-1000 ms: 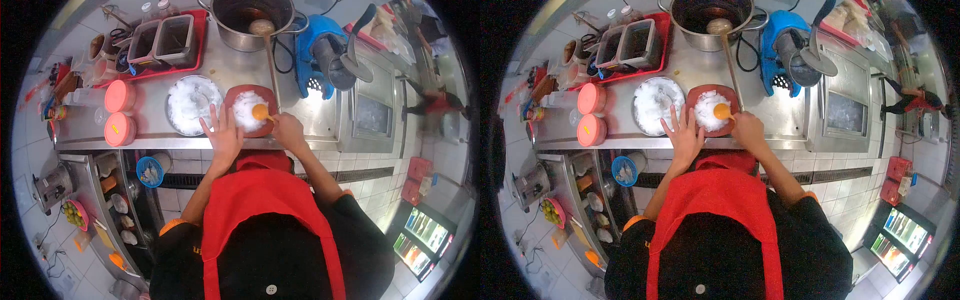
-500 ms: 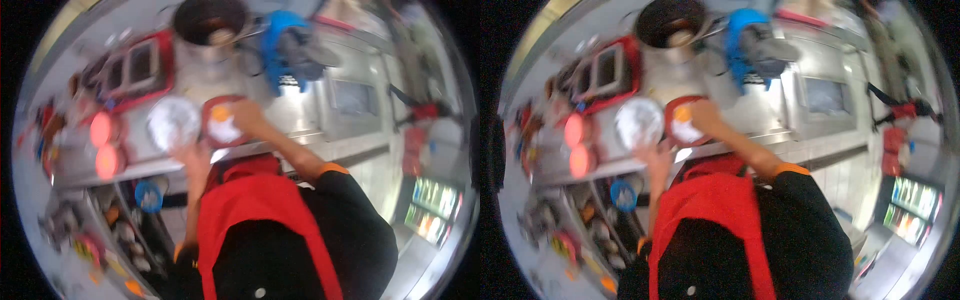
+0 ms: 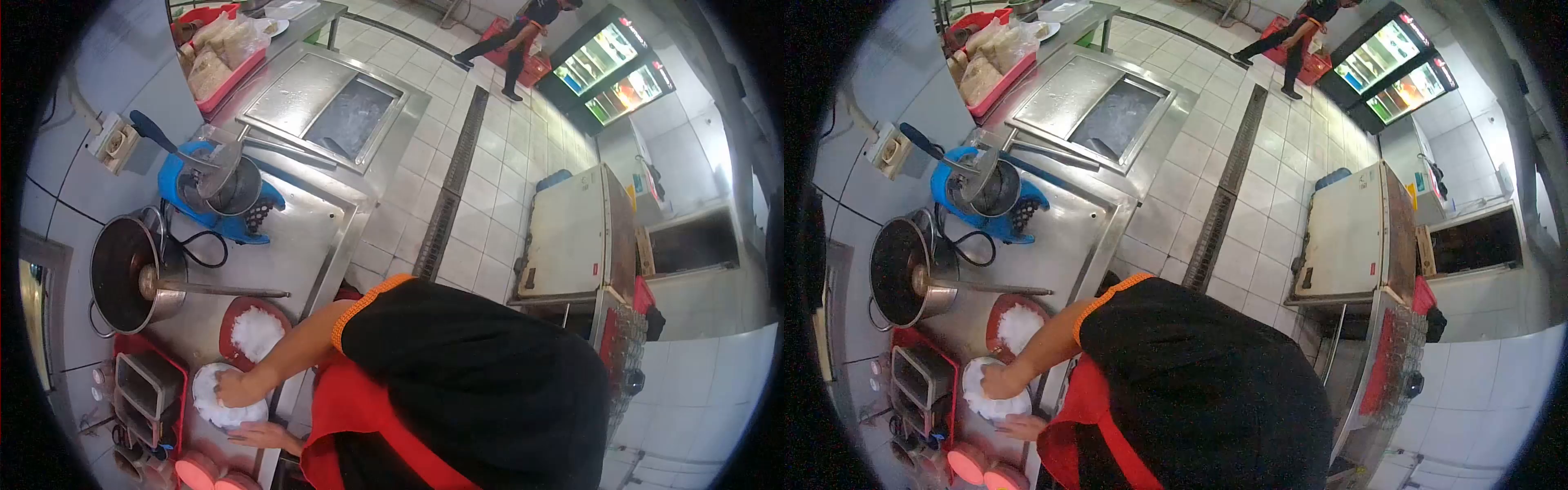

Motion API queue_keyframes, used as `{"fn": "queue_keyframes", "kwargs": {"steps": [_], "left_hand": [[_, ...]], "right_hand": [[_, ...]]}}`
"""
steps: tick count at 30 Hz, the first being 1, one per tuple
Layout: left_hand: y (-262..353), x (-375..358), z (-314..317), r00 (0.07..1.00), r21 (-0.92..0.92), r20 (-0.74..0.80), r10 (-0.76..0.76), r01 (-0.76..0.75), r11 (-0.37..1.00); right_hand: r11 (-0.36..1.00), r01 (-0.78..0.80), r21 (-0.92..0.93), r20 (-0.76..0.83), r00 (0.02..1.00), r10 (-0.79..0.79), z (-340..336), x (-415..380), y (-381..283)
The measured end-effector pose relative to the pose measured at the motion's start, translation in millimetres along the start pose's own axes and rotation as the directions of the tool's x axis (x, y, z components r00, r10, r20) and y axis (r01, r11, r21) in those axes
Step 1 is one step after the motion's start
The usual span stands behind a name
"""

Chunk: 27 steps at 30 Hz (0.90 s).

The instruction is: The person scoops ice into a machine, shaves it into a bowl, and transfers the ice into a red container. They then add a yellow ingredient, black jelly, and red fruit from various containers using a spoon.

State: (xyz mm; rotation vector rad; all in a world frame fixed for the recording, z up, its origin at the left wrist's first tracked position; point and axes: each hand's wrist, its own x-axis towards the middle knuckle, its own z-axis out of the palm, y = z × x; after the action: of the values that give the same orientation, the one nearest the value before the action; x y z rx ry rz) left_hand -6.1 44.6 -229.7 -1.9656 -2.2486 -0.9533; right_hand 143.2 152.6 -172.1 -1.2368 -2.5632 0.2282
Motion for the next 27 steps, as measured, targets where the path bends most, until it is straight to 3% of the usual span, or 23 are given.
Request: {"fn": "queue_keyframes", "kwargs": {"steps": [2,4,6,9,13,15,16,27], "left_hand": [[10,5,-2,0.999,0.035,0.01,-0.039,0.039,0.999],[20,6,-7,0.996,0.072,0.018,-0.09,0.088,0.993],[22,8,-9,0.985,0.257,0.049,-0.167,0.149,0.955],[19,10,-7,0.986,0.393,0.053,-0.157,0.124,0.911],[9,7,4,0.987,0.329,0.035,-0.157,0.137,0.934],[17,11,1,1.0,0.246,-0.026,-0.005,0.011,0.969],[27,12,-7,0.998,0.28,0.021,-0.052,0.044,0.959],[39,24,21,0.998,0.167,-0.01,0.055,-0.052,0.985]], "right_hand": [[0.999,0.021,0.025,0.078,0.997,-0.023,-1,0,-1],[0.983,-0.04,0.181,0.232,0.973,-0.003,-30,-6,-2],[0.989,-0.021,0.145,0.264,0.964,-0.019,-21,10,-3],[0.989,-0.003,0.146,0.322,0.946,-0.045,-13,24,-5],[0.978,-0.029,0.205,0.354,0.934,-0.046,-12,27,-4],[0.973,-0.047,0.225,0.355,0.934,-0.037,-12,30,0],[0.97,-0.06,0.237,0.359,0.933,-0.03,-11,31,1],[0.947,-0.126,0.294,0.368,0.93,0.01,-15,44,25]]}}
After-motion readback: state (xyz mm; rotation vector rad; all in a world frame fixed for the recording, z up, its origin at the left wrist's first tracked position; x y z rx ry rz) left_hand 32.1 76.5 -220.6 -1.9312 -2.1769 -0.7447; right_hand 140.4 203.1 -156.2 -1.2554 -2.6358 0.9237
